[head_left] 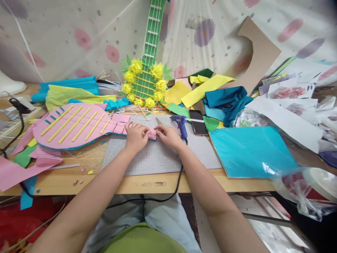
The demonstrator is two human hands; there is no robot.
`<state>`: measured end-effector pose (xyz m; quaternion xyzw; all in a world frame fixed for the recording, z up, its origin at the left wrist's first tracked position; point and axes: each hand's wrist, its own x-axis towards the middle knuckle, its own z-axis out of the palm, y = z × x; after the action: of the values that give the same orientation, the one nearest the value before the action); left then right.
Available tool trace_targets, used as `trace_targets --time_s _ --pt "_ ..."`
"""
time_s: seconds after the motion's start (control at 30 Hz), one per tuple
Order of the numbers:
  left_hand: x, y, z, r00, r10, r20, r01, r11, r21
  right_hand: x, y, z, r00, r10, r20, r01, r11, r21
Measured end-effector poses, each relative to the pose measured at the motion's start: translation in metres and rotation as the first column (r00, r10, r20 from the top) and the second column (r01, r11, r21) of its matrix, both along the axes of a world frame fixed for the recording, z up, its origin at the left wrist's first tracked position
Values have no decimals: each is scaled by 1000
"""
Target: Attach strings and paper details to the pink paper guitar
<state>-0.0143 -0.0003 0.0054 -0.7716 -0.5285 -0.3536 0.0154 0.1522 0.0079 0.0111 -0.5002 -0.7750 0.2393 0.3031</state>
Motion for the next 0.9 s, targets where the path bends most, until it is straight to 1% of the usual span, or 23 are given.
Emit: trace_targets --time_s 0.1,0.2,0.3,0.37,0.4,0.47,0.53,0.6,0.67,0.73,0.77,0.8,0.87,0.9 --pt "2 0 -1 1000 -1 18 1 1000 -13 -1 1 -2 986 -55 -155 44 996 -74" --pt "4 1 -3 1000 -3 29 4 1000 -15 -3 3 -5 946 -104 -307 56 985 -161" --pt "4 1 -4 999 13 44 -12 1000 -19 -7 3 -7 891 -87 -446 -41 962 -269" --pt "5 1 -5 997 36 64 -35 999 -25 -11 3 -9 849 -61 -525 -128 940 -317" --pt "5 1 -5 996 46 75 -44 999 -31 -13 3 -10 833 -61 -549 -149 932 -330" --pt "6 1 -6 993 62 100 -58 997 -44 -15 3 -12 825 -79 -560 -138 932 -335" --pt "8 0 -5 991 69 119 -62 996 -58 -16 5 -15 829 -92 -551 -102 945 -311" --pt "9 0 -4 990 71 122 -63 996 -65 -15 6 -15 823 -76 -563 -100 956 -276" --pt "8 -1 -3 992 60 111 -53 997 -62 -11 8 -14 791 -46 -610 -143 956 -256" --pt "7 -1 -2 994 41 99 -37 998 -47 -6 10 -10 738 -51 -673 -162 955 -249" --pt "6 -1 -1 995 33 94 -30 999 -39 -4 11 -9 715 -75 -695 -137 960 -245" --pt "5 -1 -1 995 28 91 -25 999 -31 -2 11 -7 704 -111 -702 -87 967 -240" --pt "4 0 -2 996 29 89 -27 999 -19 1 11 -6 723 -187 -665 46 974 -224" --pt "4 0 -3 996 32 89 -31 999 -14 0 11 -6 751 -204 -628 79 972 -221"
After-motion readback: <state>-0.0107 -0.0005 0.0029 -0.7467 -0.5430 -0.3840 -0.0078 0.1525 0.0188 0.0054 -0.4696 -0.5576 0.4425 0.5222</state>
